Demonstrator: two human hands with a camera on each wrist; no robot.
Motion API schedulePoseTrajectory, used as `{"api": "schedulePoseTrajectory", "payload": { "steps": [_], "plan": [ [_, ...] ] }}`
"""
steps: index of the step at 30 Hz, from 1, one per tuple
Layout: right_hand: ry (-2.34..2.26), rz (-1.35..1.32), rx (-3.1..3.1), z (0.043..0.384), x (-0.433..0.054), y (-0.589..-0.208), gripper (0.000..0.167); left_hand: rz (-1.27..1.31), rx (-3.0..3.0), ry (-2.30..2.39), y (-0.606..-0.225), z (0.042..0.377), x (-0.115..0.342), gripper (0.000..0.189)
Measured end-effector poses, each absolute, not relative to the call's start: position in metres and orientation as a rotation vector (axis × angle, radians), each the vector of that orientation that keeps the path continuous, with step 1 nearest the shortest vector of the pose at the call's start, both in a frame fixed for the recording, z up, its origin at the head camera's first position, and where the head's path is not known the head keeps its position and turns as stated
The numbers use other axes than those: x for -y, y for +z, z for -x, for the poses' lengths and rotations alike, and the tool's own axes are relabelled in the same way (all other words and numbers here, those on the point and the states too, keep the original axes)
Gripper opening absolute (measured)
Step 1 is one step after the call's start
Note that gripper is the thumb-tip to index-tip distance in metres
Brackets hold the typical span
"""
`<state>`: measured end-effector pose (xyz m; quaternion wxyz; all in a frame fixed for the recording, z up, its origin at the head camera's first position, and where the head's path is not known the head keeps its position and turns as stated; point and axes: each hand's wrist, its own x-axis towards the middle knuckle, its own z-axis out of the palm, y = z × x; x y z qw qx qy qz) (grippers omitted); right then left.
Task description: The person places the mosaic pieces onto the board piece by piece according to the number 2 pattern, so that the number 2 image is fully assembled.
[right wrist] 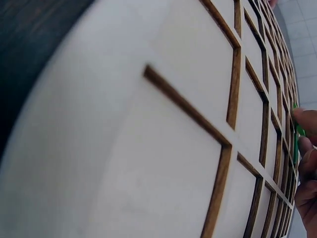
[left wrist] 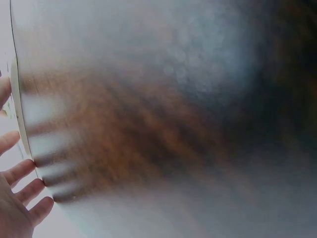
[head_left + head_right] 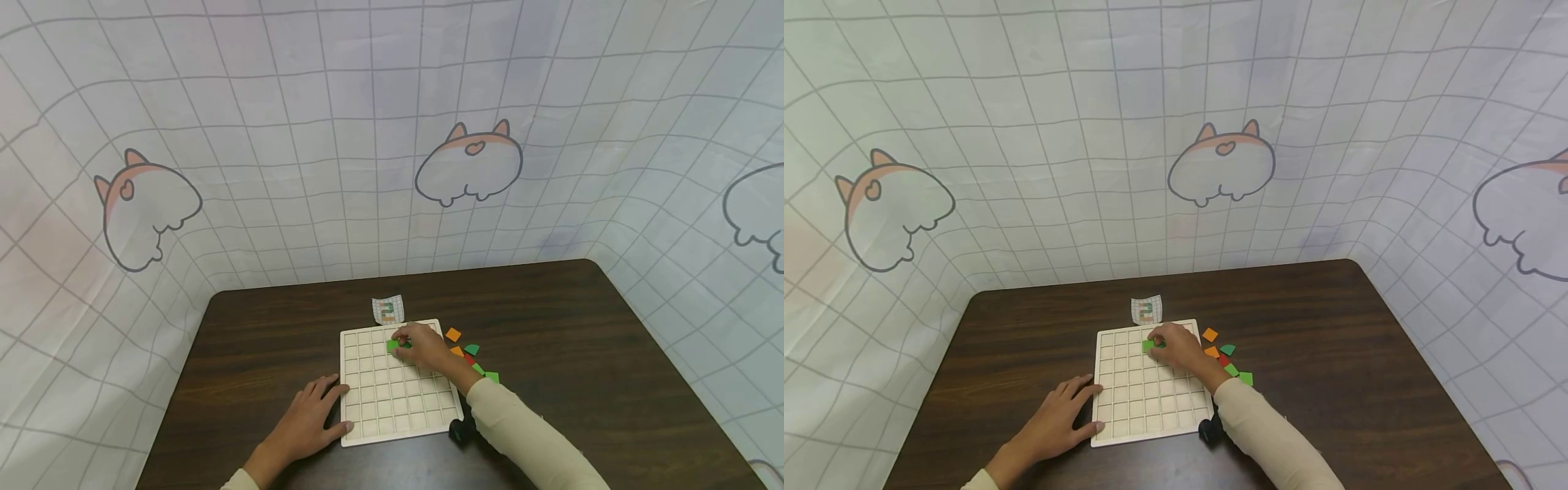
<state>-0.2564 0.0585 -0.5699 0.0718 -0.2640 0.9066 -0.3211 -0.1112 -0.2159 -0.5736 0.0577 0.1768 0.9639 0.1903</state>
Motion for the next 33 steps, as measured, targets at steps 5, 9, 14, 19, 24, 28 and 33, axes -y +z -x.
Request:
{"api": "schedulePoseTrajectory", "payload": {
  "steps": [5, 9, 14, 19, 24, 28, 33],
  "plan": [
    [-0.942, 0.815, -2.728, 0.2573, -0.058, -0.5702, 0.028, -0.522, -2.918, 0.568, -0.574, 0.1121, 0.216, 0.067],
    [-0.93, 0.834, -2.728, 0.2587, -0.058, -0.57, 0.026, -0.521, -2.917, 0.566, -0.5735, 0.112, 0.2158, 0.067],
    [-0.91, 0.853, -2.727, 0.2583, -0.0585, -0.5677, 0.027, -0.516, -2.909, 0.566, -0.5736, 0.112, 0.2155, 0.067],
    [-0.906, 0.85, -2.713, 0.2584, -0.0586, -0.5668, 0.027, -0.515, -2.904, 0.557, -0.5742, 0.1129, 0.2149, 0.068],
    [-0.911, 0.853, -2.706, 0.26, -0.0584, -0.5686, 0.025, -0.513, -2.909, 0.55, -0.5742, 0.1133, 0.2146, 0.068],
    [-0.911, 0.845, -2.708, 0.2604, -0.0586, -0.5698, 0.025, -0.511, -2.915, 0.549, -0.5738, 0.1131, 0.2142, 0.068],
    [-0.905, 0.847, -2.717, 0.2602, -0.0588, -0.57, 0.025, -0.509, -2.915, 0.55, -0.5744, 0.1132, 0.2135, 0.067]
  ]
}}
